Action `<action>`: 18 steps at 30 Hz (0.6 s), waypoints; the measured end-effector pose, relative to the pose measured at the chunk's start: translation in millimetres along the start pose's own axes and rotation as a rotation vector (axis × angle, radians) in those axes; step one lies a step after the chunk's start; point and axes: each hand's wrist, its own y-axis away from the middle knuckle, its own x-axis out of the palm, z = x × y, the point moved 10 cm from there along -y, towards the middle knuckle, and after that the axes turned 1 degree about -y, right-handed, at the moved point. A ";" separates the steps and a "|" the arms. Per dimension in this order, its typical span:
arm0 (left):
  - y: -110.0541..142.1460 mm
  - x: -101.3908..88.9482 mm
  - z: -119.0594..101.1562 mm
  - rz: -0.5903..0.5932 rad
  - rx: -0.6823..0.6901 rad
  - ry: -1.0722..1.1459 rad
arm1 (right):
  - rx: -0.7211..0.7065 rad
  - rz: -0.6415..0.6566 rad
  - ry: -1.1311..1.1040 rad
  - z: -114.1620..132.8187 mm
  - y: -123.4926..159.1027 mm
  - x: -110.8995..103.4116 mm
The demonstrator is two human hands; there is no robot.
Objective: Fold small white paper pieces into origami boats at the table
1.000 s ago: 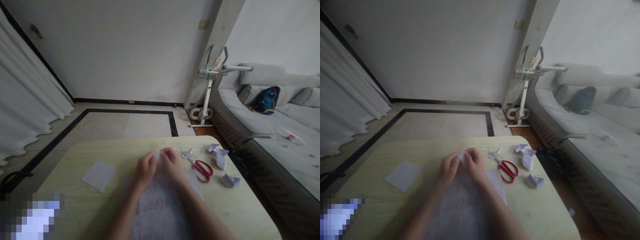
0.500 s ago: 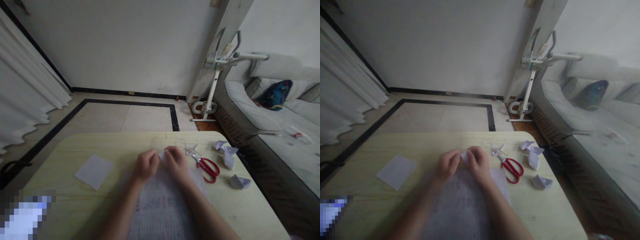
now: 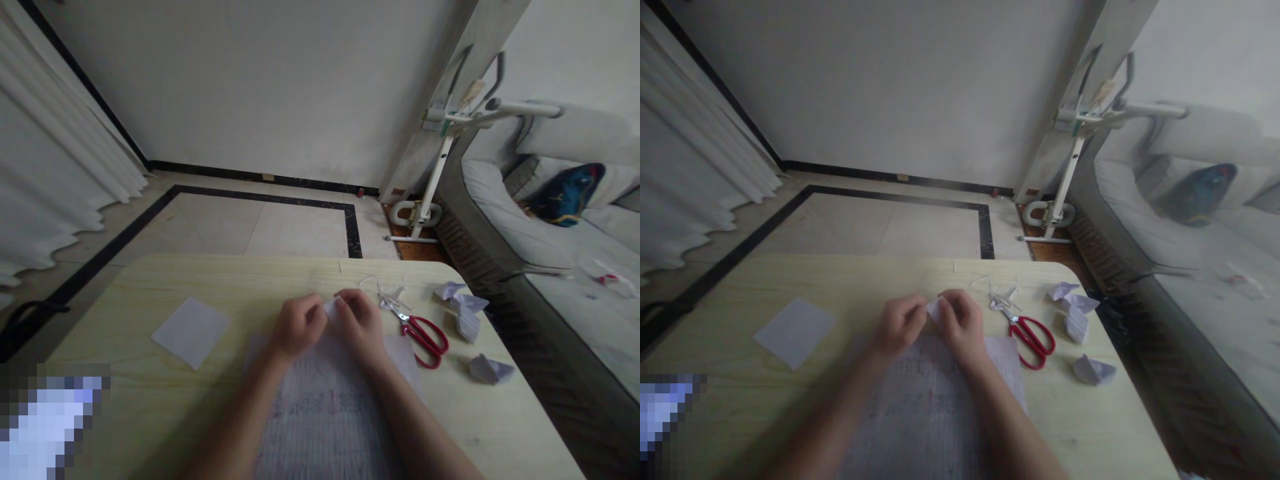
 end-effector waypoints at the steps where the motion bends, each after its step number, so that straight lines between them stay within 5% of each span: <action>1: -0.2 0.2 -0.2 -0.001 0.002 -0.009 | 0.002 -0.002 0.002 -0.8 0.2 -0.2; 18: 0.5 -14.5 -13.9 -0.133 0.034 -0.502 | -0.235 0.025 0.288 20.1 6.2 10.0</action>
